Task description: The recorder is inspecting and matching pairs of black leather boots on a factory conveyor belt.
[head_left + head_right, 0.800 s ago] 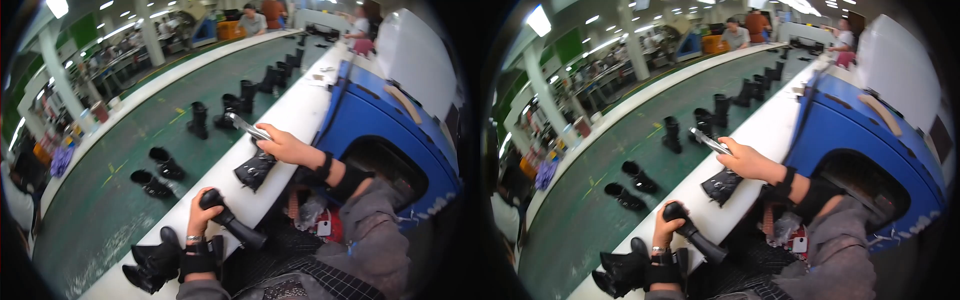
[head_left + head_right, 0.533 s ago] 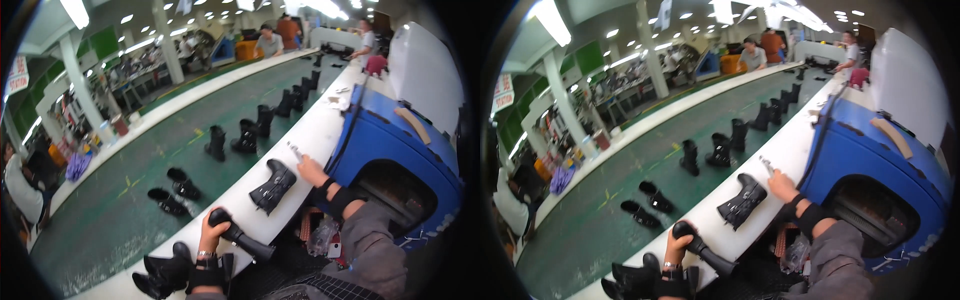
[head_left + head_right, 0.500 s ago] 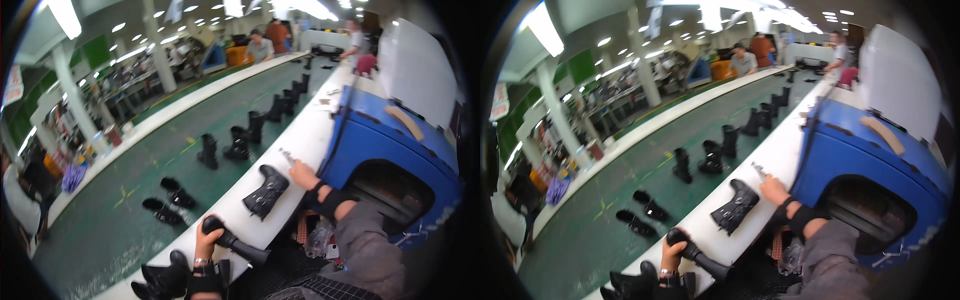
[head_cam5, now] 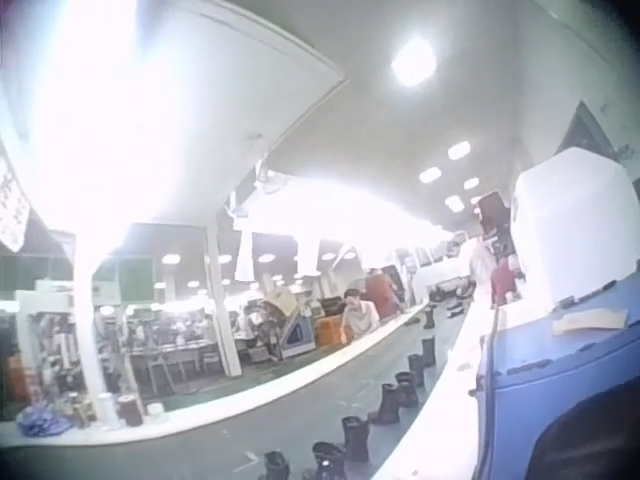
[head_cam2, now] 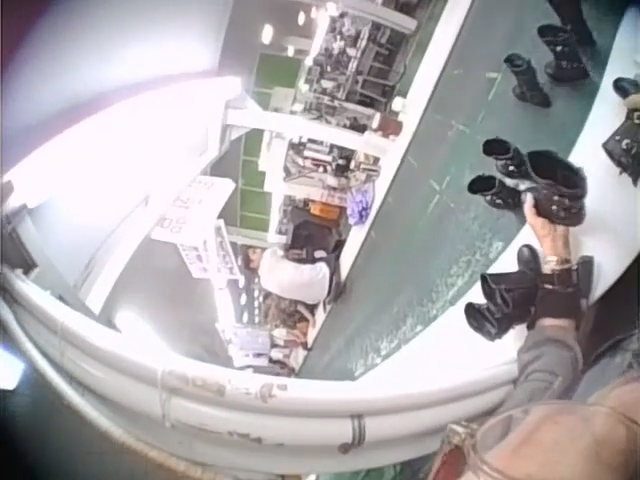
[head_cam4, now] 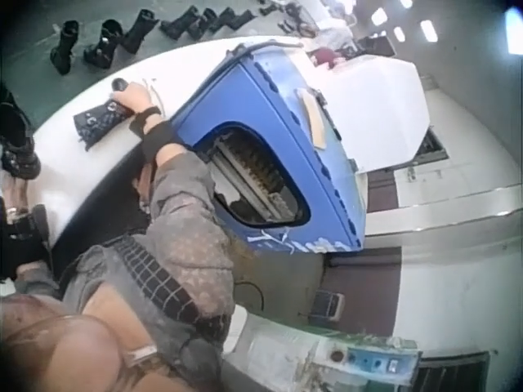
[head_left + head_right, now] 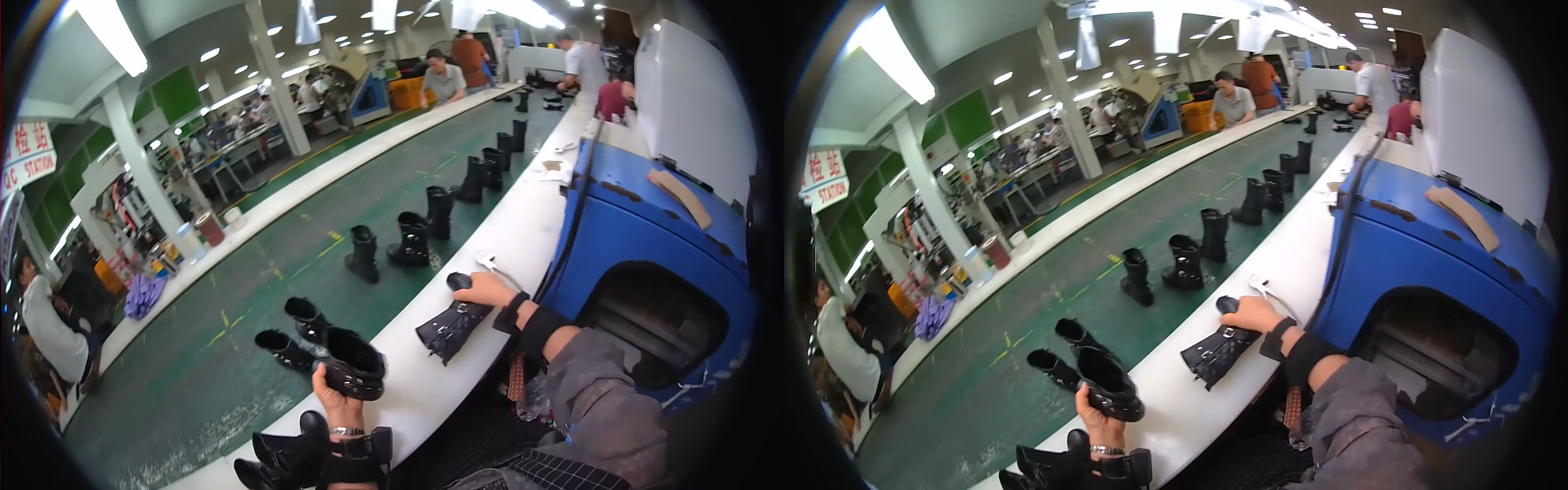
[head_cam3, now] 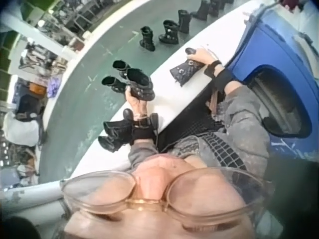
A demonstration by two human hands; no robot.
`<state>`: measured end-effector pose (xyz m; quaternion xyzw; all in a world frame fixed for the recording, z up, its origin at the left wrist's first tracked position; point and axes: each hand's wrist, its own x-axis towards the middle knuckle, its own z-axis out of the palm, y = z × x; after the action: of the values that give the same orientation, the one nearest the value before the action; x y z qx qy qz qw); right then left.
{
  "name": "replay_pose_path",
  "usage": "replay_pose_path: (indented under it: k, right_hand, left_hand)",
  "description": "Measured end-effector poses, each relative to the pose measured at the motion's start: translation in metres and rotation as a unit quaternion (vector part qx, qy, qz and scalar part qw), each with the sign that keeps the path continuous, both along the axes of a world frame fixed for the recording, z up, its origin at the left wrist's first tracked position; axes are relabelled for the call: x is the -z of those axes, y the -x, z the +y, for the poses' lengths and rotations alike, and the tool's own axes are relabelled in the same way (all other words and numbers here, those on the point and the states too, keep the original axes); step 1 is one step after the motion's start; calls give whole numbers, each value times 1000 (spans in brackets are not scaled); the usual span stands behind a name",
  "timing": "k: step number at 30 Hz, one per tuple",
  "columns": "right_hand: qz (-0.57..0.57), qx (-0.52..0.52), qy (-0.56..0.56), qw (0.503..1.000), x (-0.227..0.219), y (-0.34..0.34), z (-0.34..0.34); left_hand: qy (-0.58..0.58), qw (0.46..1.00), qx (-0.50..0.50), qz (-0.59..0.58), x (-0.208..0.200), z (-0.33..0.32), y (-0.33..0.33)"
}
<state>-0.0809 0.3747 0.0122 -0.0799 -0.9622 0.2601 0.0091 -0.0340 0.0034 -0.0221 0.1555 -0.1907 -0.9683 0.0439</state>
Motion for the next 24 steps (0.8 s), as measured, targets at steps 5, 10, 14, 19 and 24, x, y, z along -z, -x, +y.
replay_pose_path:
  k: [5, 10, 14, 19, 24]
  right_hand:
    - [-34, 70, 162, 984, 3, -9, 1]
    - [-49, 38, 608, 792, -6, -31, -41]
    - [-11, 10, 787, 617, -12, -35, -102]
    - [8, -24, 836, 548, -24, -30, -176]
    - [17, -45, 838, 544, -20, -27, -216]
  left_hand:
    - [-86, 988, 111, 69, -23, 6, -8]
    - [-75, 988, 75, 111, -28, 4, -18]
    - [-99, 990, 28, 96, -32, -4, -23]
    - [-58, 988, -44, 136, -41, -3, -21]
    - [-31, 990, -86, 112, -39, -3, -21]
